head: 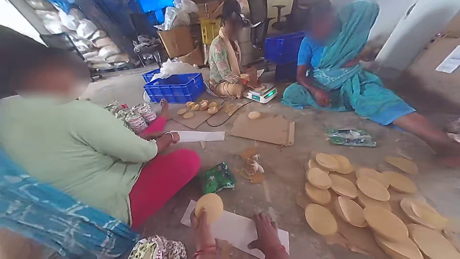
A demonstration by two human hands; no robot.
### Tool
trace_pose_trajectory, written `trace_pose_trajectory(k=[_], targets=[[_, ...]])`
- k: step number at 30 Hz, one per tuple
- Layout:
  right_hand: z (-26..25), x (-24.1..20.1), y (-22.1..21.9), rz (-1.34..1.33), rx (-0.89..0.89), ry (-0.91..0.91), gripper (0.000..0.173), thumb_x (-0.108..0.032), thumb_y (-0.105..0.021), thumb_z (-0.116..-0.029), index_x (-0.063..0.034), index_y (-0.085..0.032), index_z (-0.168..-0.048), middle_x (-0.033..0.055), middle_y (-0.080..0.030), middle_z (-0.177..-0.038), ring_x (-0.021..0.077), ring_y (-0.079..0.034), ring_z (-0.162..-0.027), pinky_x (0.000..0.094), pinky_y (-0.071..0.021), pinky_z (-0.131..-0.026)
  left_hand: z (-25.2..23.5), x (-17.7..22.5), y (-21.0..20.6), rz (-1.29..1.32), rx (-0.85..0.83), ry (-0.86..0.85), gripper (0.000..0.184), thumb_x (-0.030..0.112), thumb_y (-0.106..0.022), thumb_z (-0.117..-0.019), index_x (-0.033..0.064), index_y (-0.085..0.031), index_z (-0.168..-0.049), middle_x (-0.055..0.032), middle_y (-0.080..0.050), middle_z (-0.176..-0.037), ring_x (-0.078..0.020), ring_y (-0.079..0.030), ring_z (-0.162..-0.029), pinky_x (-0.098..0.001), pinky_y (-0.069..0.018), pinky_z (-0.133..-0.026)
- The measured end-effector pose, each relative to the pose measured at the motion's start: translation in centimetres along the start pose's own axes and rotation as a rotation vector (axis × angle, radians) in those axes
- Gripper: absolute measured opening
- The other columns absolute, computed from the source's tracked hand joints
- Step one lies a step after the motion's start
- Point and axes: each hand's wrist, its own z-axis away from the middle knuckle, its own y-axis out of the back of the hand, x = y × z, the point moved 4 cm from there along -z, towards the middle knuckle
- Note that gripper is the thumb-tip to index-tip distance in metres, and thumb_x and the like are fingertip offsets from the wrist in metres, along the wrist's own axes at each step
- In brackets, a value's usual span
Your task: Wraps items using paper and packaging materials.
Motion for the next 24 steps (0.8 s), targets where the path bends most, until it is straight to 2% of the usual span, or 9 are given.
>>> trace_pose_trajectory(k=[4, 8, 10, 12, 14, 16, 18, 21, 24], targets=[[-0.7, -0.4, 0.8, 0.144, -0.087, -0.063, 0.108, -0.048, -0.095, -0.0628, -0.0017, -0.048, -0.148, 0.0213, -0.049, -0.151, 0.0449, -0.039, -0.142, 0.0692, -0.0328, -0.109, 0.4, -0.4, -1.8, 0.016, -0.051, 0.074, 0.044, 0.008, -0.051, -0.1059, -0.0078, -0.040, -0.146, -0.0309, -0.054, -0.137, -0.0346, -0.059, -0.119, -0.0478, -0.0492, -0.101], [-0.3, -0.9, 0.1, 0.108, -0.100, -0.077, 0.094, -0.040, -0.093, -0.0684, 0.0026, -0.054, -0.143, 0.0246, -0.045, -0.152, 0.0475, -0.037, -0.143, 0.0656, -0.0365, -0.111, 0.8, -0.5, -2.4, 0.022, -0.113, 0.081, 0.043, 0.007, -0.051, -0.1055, -0.0070, -0.041, -0.145, -0.0291, -0.056, -0.133, -0.0310, -0.060, -0.116, -0.0447, -0.0502, -0.099], [0.3, -1.0, -0.3, 0.060, -0.095, -0.094, 0.089, -0.034, -0.091, -0.0722, 0.0007, -0.053, -0.145, 0.0258, -0.045, -0.153, 0.0486, -0.045, -0.137, 0.0655, -0.0422, -0.106, 0.9, -0.7, -2.5, 0.016, -0.122, 0.089, 0.043, 0.007, -0.051, -0.1053, -0.0072, -0.041, -0.145, -0.0293, -0.056, -0.133, -0.0317, -0.060, -0.115, -0.0453, -0.0507, -0.098], [1.1, -1.3, -0.3, 0.009, -0.119, -0.103, 0.086, -0.029, -0.088, -0.0771, -0.0057, -0.048, -0.150, 0.0263, -0.050, -0.148, 0.0480, -0.056, -0.127, 0.0656, -0.0485, -0.098, 1.1, -0.6, -2.5, 0.006, -0.129, 0.110, 0.044, 0.007, -0.050, -0.1057, -0.0070, -0.040, -0.146, -0.0300, -0.055, -0.135, -0.0337, -0.059, -0.117, -0.0474, -0.0497, -0.100], [1.6, -1.4, -0.3, -0.030, -0.150, -0.093, 0.081, -0.027, -0.086, -0.0803, -0.0100, -0.048, -0.150, 0.0256, -0.058, -0.139, 0.0462, -0.061, -0.122, 0.0659, -0.0496, -0.095, 1.0, -0.8, -2.5, -0.026, -0.134, 0.123, 0.044, 0.008, -0.051, -0.1055, -0.0073, -0.041, -0.145, -0.0304, -0.055, -0.135, -0.0350, -0.059, -0.118, -0.0487, -0.0488, -0.100], [1.6, -0.8, -0.1, -0.067, -0.188, -0.075, 0.079, -0.027, -0.086, -0.0800, -0.0142, -0.049, -0.149, 0.0238, -0.063, -0.134, 0.0455, -0.062, -0.121, 0.0676, -0.0486, -0.096, 0.8, -1.2, -2.4, -0.072, -0.165, 0.110, 0.043, 0.006, -0.054, -0.1039, -0.0077, -0.044, -0.143, -0.0301, -0.056, -0.134, -0.0355, -0.059, -0.118, -0.0497, -0.0493, -0.099], [1.6, 0.5, 0.8, -0.046, -0.222, -0.079, 0.077, -0.027, -0.087, -0.0793, -0.0163, -0.052, -0.148, 0.0218, -0.064, -0.133, 0.0440, -0.061, -0.123, 0.0677, -0.0479, -0.097, 0.6, -1.6, -2.4, -0.139, -0.252, 0.075, 0.041, 0.003, -0.060, -0.0999, -0.0091, -0.050, -0.138, -0.0293, -0.059, -0.129, -0.0342, -0.060, -0.114, -0.0481, -0.0503, -0.097], [1.4, 3.6, 3.3, 0.103, -0.245, -0.060, 0.072, -0.026, -0.088, -0.0780, -0.0083, -0.057, -0.141, 0.0258, -0.064, -0.131, 0.0475, -0.060, -0.122, 0.0707, -0.0451, -0.099, 1.1, -1.7, -2.9, -0.250, -0.480, 0.019, 0.039, 0.004, -0.069, -0.0921, -0.0087, -0.059, -0.128, -0.0249, -0.065, -0.119, -0.0295, -0.064, -0.106, -0.0452, -0.0531, -0.094], [1.3, 6.9, 5.8, 0.250, -0.207, -0.006, 0.071, -0.022, -0.090, -0.0751, -0.0051, -0.060, -0.137, 0.0277, -0.060, -0.136, 0.0517, -0.051, -0.131, 0.0762, -0.0320, -0.107, 2.5, -1.9, -4.4, -0.316, -0.698, -0.020, 0.038, 0.006, -0.073, -0.0878, -0.0055, -0.064, -0.122, -0.0180, -0.069, -0.112, -0.0216, -0.067, -0.101, -0.0387, -0.0555, -0.092]])
